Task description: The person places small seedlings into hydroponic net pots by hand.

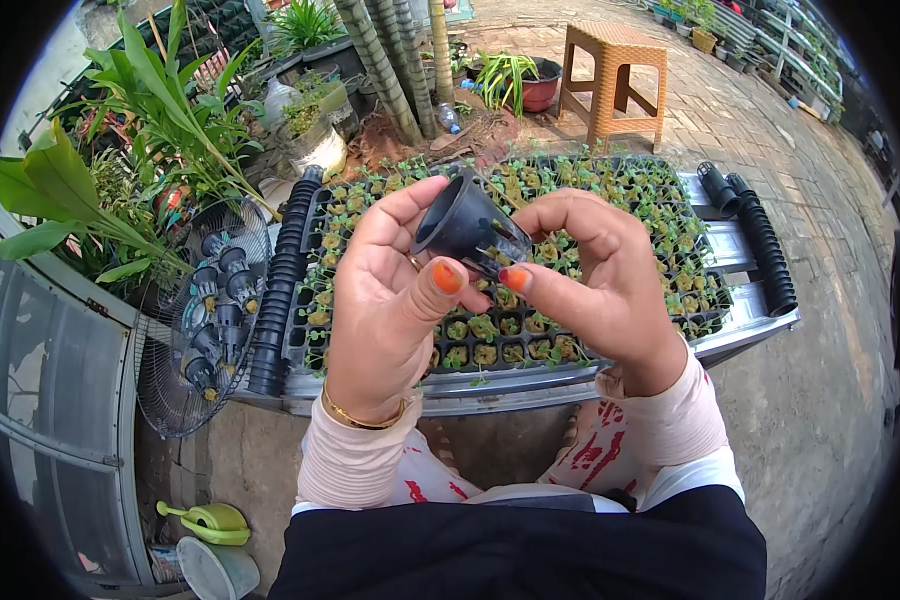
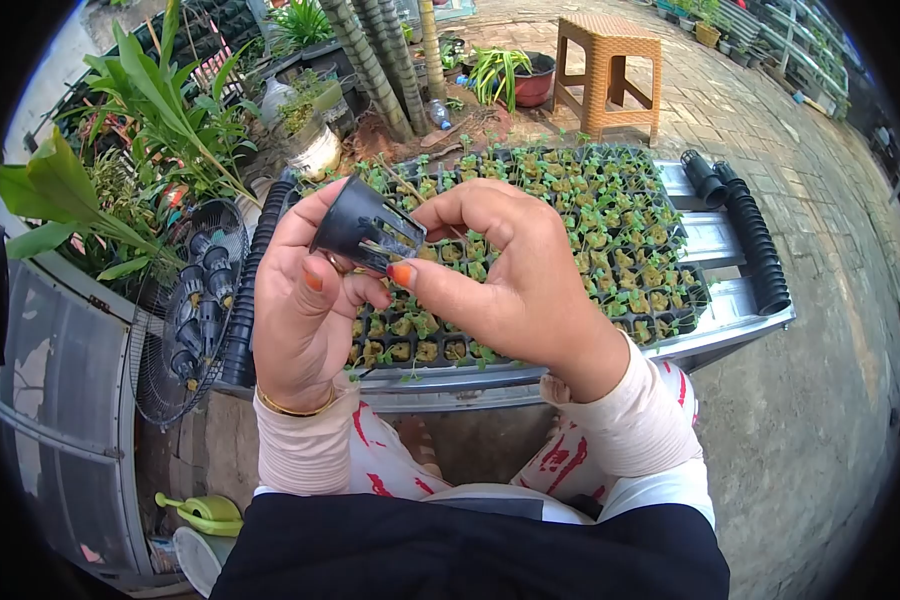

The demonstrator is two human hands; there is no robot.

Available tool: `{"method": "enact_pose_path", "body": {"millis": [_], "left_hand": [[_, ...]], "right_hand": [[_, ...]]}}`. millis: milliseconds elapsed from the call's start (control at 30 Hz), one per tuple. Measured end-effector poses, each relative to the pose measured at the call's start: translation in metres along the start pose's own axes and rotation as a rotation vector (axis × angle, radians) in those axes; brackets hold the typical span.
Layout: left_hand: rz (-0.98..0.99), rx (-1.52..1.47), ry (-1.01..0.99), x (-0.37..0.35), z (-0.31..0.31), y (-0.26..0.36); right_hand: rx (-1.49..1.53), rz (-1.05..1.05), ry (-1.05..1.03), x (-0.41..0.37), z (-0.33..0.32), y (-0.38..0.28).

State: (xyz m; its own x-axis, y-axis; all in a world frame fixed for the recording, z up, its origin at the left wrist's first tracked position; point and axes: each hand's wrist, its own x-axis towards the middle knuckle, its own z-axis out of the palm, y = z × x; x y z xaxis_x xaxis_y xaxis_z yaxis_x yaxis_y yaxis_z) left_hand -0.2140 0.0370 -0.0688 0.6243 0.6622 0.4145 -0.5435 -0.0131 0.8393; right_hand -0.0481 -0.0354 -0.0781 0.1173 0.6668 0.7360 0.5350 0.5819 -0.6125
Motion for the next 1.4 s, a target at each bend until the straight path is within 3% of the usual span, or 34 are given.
{"method": "enact_pose_path", "body": {"millis": [33, 67, 200, 433, 500, 600, 933, 1000, 1300, 1400], "left_hand": [[0.001, -0.01, -0.011, 0.001, 0.001, 0.001], [-0.006, -0.016, -0.021, 0.001, 0.003, 0.003], [-0.079, -0.051, -0.024, 0.002, 0.002, 0.003], [-0.01, -0.086, 0.14, 0.008, 0.0, -0.01], [-0.008, -0.097, 0.142, 0.01, 0.0, -0.011], [0.008, -0.111, 0.15, 0.011, -0.001, -0.013], [-0.031, -0.158, 0.147, 0.011, -0.003, -0.015], [-0.039, -0.157, 0.151, 0.011, -0.005, -0.015], [-0.075, -0.183, 0.139, 0.012, -0.005, -0.016], [-0.08, -0.165, 0.158, 0.011, -0.004, -0.018]], "right_hand": [[0.151, 0.073, 0.012, 0.003, 0.0, -0.001], [0.381, 0.347, -0.017, 0.0, -0.002, -0.014], [0.594, 0.573, -0.087, 0.0, -0.006, -0.014], [0.348, 0.459, 0.059, -0.003, -0.001, -0.01], [0.11, 0.191, 0.083, -0.004, -0.002, -0.003], [0.041, 0.145, 0.111, -0.004, 0.002, -0.005], [0.063, 0.16, 0.122, -0.004, 0.005, -0.004], [0.244, 0.296, 0.162, -0.004, 0.006, -0.005], [0.121, 0.194, 0.169, -0.005, 0.01, -0.003], [0.204, 0.286, 0.207, -0.006, 0.012, -0.005]]}}
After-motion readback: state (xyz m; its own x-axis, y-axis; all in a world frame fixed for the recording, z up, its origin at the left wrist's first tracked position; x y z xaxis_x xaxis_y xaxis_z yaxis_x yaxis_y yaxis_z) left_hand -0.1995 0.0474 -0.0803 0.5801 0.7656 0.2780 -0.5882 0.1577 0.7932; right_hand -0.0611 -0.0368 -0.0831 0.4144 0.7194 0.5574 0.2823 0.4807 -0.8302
